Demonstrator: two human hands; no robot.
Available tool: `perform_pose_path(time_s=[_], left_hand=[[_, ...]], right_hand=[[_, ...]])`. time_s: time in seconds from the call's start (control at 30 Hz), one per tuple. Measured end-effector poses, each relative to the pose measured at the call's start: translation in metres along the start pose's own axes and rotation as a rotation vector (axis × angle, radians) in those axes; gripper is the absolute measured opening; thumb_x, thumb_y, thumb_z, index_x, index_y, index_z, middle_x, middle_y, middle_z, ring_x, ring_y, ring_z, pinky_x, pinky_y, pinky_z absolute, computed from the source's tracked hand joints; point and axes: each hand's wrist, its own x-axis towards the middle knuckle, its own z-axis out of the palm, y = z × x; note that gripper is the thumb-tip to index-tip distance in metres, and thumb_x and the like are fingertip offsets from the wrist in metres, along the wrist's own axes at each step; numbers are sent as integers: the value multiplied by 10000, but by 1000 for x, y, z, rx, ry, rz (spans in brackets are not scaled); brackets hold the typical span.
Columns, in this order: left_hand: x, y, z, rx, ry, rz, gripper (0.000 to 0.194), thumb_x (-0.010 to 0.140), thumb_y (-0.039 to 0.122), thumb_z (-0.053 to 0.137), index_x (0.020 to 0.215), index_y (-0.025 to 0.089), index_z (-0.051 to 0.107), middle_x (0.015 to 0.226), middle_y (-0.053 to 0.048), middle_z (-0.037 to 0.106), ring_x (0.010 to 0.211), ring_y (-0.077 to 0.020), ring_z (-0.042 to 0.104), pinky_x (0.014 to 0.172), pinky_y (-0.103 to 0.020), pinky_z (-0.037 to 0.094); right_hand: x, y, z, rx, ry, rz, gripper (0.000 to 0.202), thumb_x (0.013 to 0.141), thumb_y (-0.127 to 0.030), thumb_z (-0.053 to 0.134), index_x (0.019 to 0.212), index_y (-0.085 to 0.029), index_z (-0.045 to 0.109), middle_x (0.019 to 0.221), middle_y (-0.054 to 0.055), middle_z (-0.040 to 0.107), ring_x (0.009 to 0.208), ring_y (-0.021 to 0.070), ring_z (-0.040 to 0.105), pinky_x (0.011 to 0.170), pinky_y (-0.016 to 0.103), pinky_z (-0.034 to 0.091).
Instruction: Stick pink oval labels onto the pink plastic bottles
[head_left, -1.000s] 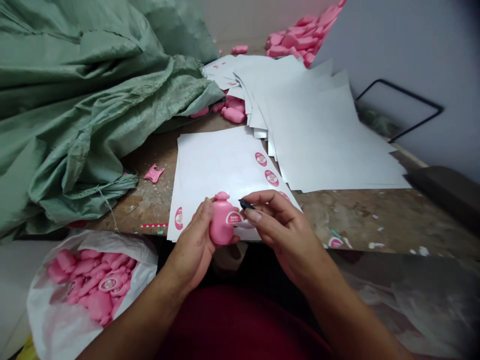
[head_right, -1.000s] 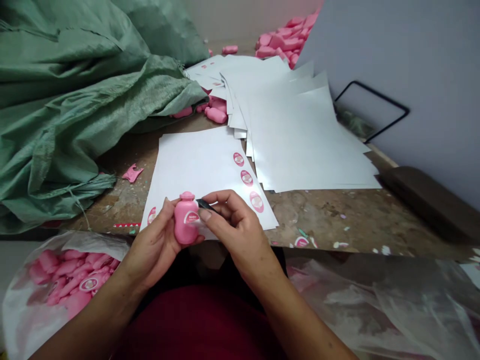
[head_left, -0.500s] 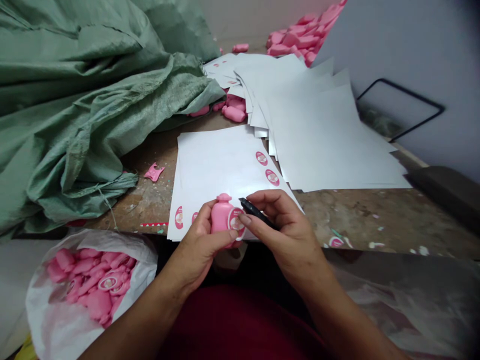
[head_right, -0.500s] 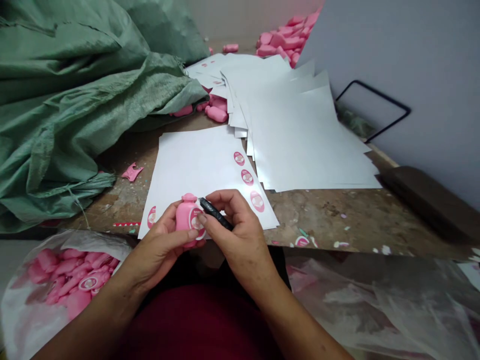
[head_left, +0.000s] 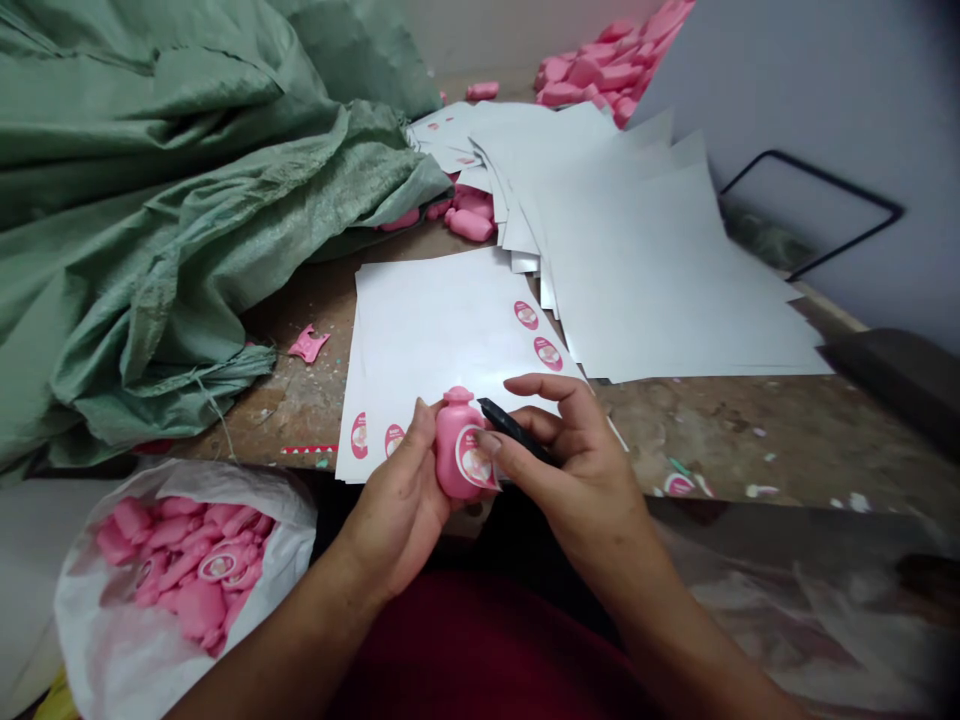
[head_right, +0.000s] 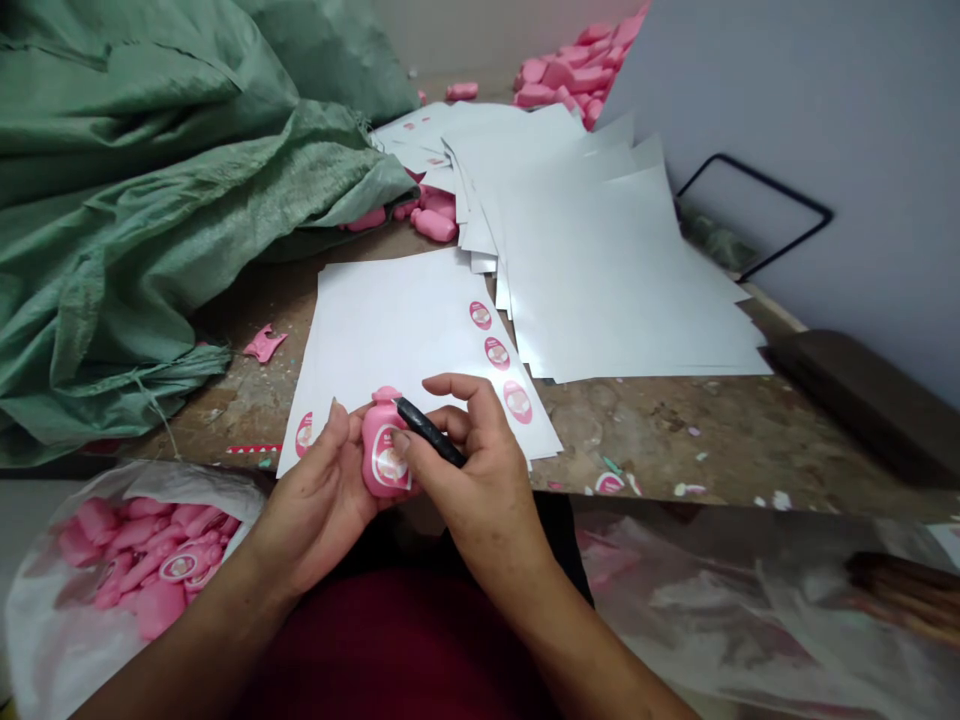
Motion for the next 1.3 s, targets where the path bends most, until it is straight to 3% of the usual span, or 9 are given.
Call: perform_pose_path(time_s=[0.3, 0.57, 0.93, 1.3], left_hand=[[-1, -6, 3, 34, -6, 54, 428, 995, 483, 410, 1231, 182, 603, 1235, -111, 640, 1178, -240, 581, 971, -366, 486], [0, -9, 2, 32, 5, 95, 394, 990, 446, 449, 1208, 168, 625, 1270, -106, 627, 1254, -249, 537, 1066, -397, 428], [0, -10, -3, 89, -31, 130, 377, 955, 461, 536, 1218, 202, 614, 1314, -77, 600, 1323, -251, 477, 1116, -396, 366], [0, -11, -3, 261, -13, 181, 347, 939, 288, 588, 1281, 233, 560, 1391, -62, 575, 1354, -231, 471, 1143, -387, 345]], right_hand=[[0, 3, -1, -85, 17, -40, 368, 760, -308, 720, 1060, -271, 510, 651, -93, 623, 550, 111, 581, 544, 245, 473], [2, 5, -1, -92, 24, -44, 361, 759, -302, 717, 1063, -265, 526, 654, -90, 621, 575, 110, 580, 550, 235, 462], [4, 9, -1, -53, 6, -26, 384, 753, -336, 728, 1069, -266, 522, 676, -78, 629, 596, 122, 595, 567, 250, 475], [5, 8, -1, -259, 34, -139, 321, 804, -307, 672, 1088, -267, 529, 688, -75, 631, 616, 127, 571, 600, 276, 432]])
